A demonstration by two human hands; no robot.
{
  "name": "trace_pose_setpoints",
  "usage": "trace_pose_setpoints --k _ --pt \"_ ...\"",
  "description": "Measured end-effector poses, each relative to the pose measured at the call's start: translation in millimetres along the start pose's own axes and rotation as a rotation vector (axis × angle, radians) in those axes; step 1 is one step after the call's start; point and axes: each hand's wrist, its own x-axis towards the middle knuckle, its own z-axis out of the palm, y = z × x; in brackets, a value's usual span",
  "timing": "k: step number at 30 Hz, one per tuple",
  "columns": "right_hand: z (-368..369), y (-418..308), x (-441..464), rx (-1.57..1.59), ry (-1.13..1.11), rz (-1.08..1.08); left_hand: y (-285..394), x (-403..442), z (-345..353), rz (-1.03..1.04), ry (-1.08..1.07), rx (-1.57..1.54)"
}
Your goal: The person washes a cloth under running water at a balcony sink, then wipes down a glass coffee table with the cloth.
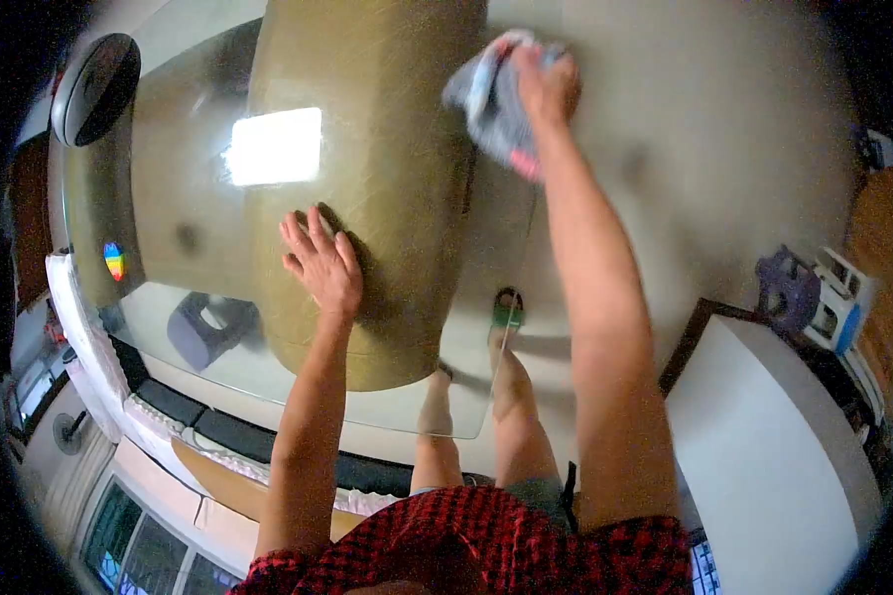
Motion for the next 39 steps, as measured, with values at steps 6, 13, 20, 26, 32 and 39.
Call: trace_pose_setpoints --k 6,13,20,26,32,39 --pt "49.1 -52.1 53.1 -0.506 0.293 -0.524 -0.4 3.6 -4.4 -0.036 -0.045 0.020" --pt "12.2 17.3 -236.3 -0.078 -0.713 -0.873 -1.3 6.2 -4.0 -0.066 -0.075 -0.006" --pt "-36.0 22.7 -146.3 -0.390 -0.773 -0.953 -6.8 -8.7 -5.0 -0.082 -0.118 0.008" --pt "49.7 -72.7 55.0 -0.439 -0.161 -0.887 -2.9 3.1 -5.4 -0.076 -0.115 0.042" --pt "158.7 -190.9 12.7 -0.257 -0.319 -1.095 -4.2 0.4 -2.5 -0.086 -0.098 0.039" --pt "97.9 -99.5 -121.8 -0.014 -1.190 -1.427 -11.1 -4.8 4.8 -0.090 -0.014 0.012"
